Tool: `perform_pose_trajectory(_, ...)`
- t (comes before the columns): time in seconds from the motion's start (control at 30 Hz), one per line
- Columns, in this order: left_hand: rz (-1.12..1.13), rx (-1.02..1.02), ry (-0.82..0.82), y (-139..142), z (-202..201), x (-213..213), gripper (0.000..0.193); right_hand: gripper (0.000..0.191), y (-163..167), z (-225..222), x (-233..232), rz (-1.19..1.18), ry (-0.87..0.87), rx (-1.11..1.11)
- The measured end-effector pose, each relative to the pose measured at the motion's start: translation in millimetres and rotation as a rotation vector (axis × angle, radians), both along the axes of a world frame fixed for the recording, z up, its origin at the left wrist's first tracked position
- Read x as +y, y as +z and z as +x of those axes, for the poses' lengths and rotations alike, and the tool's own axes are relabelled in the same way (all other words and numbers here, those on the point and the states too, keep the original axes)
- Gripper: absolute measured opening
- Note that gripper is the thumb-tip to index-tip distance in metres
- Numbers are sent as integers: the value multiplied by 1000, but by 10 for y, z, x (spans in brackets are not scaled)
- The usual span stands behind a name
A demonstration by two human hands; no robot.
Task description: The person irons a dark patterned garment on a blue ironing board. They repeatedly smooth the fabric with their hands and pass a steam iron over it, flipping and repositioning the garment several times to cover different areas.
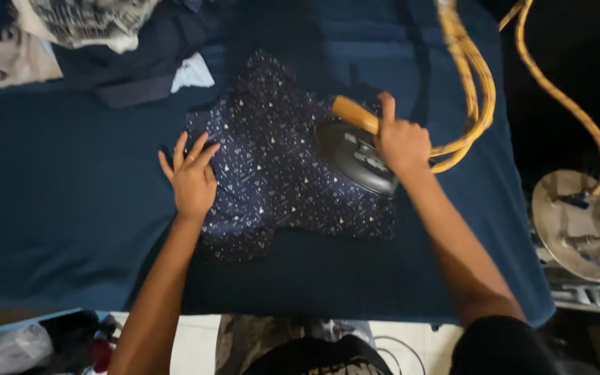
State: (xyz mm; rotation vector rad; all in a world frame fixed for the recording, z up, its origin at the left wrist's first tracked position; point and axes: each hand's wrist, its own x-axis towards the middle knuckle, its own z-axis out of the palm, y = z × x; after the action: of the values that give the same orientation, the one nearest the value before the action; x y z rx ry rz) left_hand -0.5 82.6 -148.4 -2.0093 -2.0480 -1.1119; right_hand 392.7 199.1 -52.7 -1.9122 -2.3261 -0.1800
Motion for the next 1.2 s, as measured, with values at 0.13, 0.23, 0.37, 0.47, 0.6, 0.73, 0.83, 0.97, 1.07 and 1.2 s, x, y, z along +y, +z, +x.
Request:
perform_pose_trajectory(0.13,1,-16,20,-23,-17,16,39,44,-96,-307,508,109,-88,19)
perform_pose_trajectory(0.23,-2,-88,16,-43,-15,30,38,38,14,-371,598,69,22,-18)
perform_pose_trajectory(0.37,16,-86,28,-36,-20,71,33,46,494,-148,504,-391,257,150)
perform_pose_trajectory(0.47,15,-62,27,-18,-29,88,33,50,619,-212,324,-581,352,245)
perform_pose_trajectory(0.6,41,-38,29,-3,-21,109,31,47,505,-417,148,-323,483,127)
perform_pose_trajectory(0.73,60,-80,20,14,-34,109,30,42,193,-865,111,-88,160,88)
perform_pose_trajectory(0.83,38,-180,7,27,-54,82,33,42,74,-1138,216,42,102,156)
perform_pose_trajectory(0.97,62,-230,18,23,-50,85,34,45,122,-1189,279,53,238,170)
perform_pose_trajectory(1.07,69,-154,26,1,-26,121,32,40,178,-1193,223,54,347,193)
perform_pose_trajectory(1.2,33,-134,63,-26,-8,158,31,42,138,-1504,243,92,202,160)
